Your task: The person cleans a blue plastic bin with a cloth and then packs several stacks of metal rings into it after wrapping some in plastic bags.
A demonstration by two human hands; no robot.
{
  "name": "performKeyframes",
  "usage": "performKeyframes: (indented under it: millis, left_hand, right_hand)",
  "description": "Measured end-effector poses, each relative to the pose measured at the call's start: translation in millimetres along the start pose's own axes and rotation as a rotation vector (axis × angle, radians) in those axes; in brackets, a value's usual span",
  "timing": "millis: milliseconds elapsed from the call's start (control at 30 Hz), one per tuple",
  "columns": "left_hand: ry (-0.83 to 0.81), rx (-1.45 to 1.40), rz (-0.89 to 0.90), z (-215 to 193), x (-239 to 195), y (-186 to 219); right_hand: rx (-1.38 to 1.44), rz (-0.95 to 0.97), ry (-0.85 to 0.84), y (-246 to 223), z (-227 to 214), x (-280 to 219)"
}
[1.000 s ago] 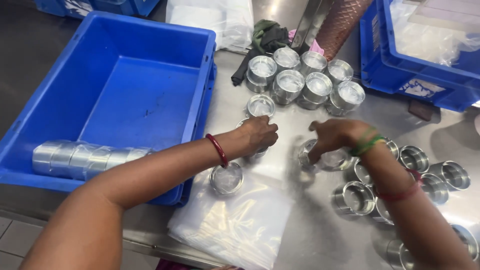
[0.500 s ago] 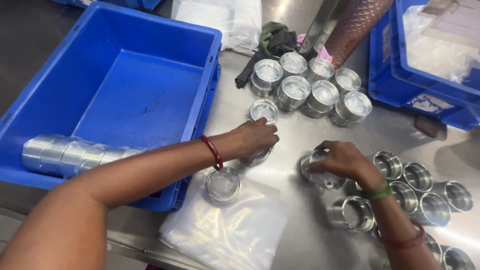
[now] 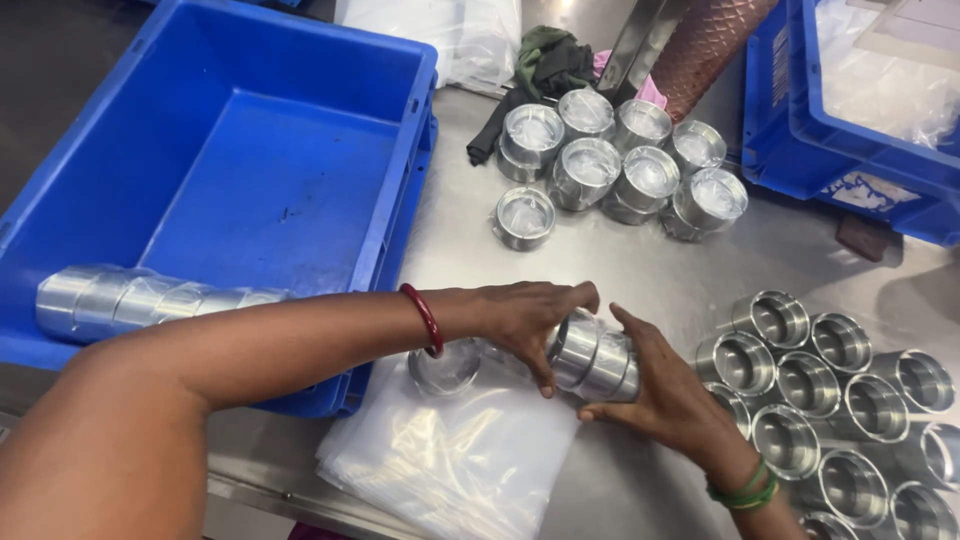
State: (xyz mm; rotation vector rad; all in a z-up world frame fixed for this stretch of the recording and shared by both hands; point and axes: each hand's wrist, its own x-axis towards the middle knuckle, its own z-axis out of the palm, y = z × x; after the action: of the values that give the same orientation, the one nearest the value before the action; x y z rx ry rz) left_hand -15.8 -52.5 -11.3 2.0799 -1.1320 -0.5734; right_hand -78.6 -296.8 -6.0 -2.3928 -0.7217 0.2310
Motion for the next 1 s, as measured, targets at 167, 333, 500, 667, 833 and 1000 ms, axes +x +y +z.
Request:
performKeyframes:
  millis: [167,333,500,667,833,1000]
  left_hand:
    - [0.070,0.152,0.045,14.2,4.9,-4.6]
    - [0.127,0.313,-0.039,-25.3,-30.7,7.7]
    - [0.409,0.582,-0.080,-100.7,-131.3,46.9]
    - [0.473,0.617,-0.214,-135.7,-249.2,58.1]
    - [0.516,0.469,-0.305,-138.2,-288.8,6.0]
    - [0.245,0.098,-0.169,-125.8,-275.0,-82.2]
  right_hand:
    - [-0.164,0.163,0.047,-17.5,17.4,0.3]
    - [-0.138,-0.035,0.220,-55.5,16.1,28.8]
    - [-0.320,-0.375,0.415,-159.1,10.2,90.1]
    - [-0.249,-0.601,0.373,-226.9,45.1,158.8]
    - [-0.331,-0.561,0.218,-244.2,71.8,206.4]
    - [-0.447,-0.265,-0.195,-243.3,90.3,218.5]
